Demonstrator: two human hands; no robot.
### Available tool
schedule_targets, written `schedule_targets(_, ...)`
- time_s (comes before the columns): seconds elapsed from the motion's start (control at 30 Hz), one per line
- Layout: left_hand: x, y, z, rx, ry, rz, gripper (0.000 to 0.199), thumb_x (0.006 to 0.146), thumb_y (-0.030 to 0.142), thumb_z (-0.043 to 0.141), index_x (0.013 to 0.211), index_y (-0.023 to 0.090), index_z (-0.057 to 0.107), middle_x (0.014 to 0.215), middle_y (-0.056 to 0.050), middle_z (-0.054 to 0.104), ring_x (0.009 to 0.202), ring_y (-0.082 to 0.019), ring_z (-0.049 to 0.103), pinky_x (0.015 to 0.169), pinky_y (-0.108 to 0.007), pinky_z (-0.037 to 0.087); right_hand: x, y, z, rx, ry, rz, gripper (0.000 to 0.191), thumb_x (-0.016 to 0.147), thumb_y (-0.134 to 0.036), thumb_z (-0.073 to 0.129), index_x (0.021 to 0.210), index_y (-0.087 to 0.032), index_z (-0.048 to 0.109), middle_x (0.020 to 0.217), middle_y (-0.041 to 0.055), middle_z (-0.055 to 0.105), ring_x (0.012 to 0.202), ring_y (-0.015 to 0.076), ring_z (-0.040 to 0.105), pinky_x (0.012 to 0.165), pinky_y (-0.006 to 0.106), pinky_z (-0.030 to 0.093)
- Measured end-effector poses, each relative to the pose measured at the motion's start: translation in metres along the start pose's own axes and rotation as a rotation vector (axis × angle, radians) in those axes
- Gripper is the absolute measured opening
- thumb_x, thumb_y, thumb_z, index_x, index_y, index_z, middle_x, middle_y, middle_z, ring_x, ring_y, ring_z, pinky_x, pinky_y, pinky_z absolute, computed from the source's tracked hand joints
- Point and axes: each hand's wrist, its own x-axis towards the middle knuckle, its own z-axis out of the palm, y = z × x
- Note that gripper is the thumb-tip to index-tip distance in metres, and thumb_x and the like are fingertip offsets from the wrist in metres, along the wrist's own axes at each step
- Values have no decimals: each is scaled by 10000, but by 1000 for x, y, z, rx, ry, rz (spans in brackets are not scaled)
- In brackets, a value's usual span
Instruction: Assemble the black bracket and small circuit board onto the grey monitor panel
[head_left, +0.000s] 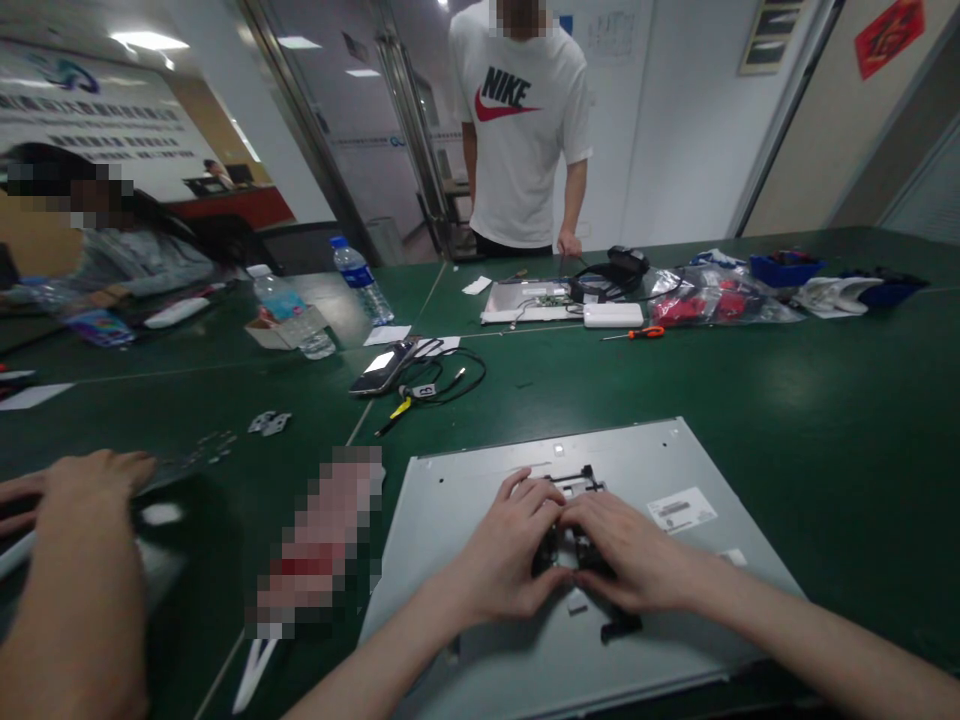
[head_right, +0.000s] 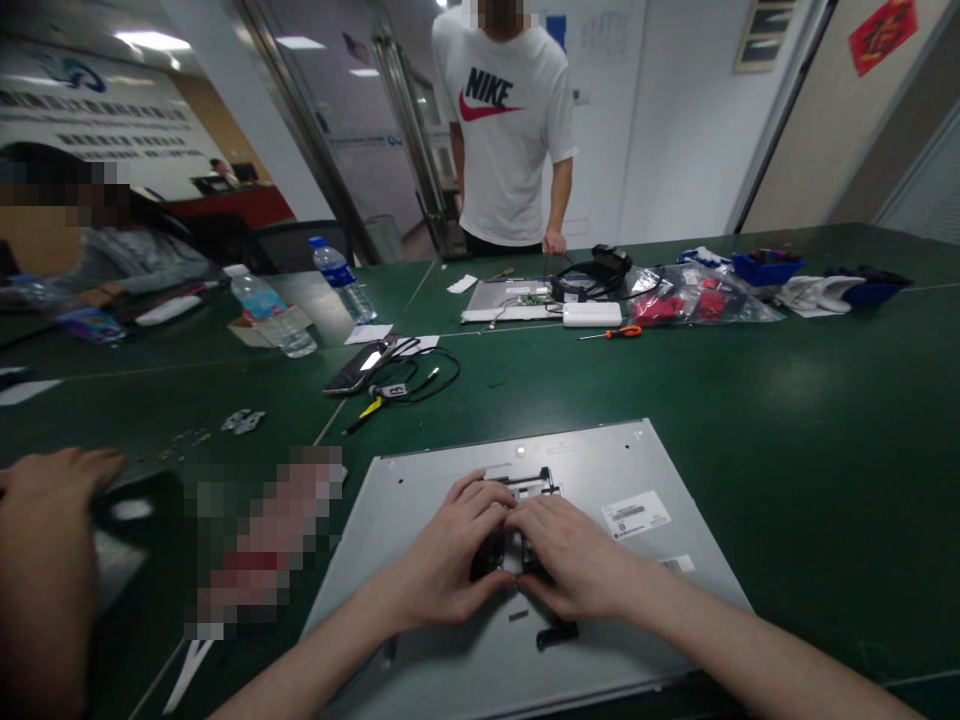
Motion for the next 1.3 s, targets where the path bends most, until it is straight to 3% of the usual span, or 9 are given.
schedule_targets(1.3, 0, 1, 0, -7, -11, -7, 484, 757, 316, 767, 1178, 241, 540, 1149, -61, 601, 1090, -298, 562, 1135, -577, 294, 2, -5, -4, -40, -10, 29, 425, 842, -230, 631, 1238, -177, 485, 1246, 152, 589, 1167, 303, 516, 1004, 490, 457)
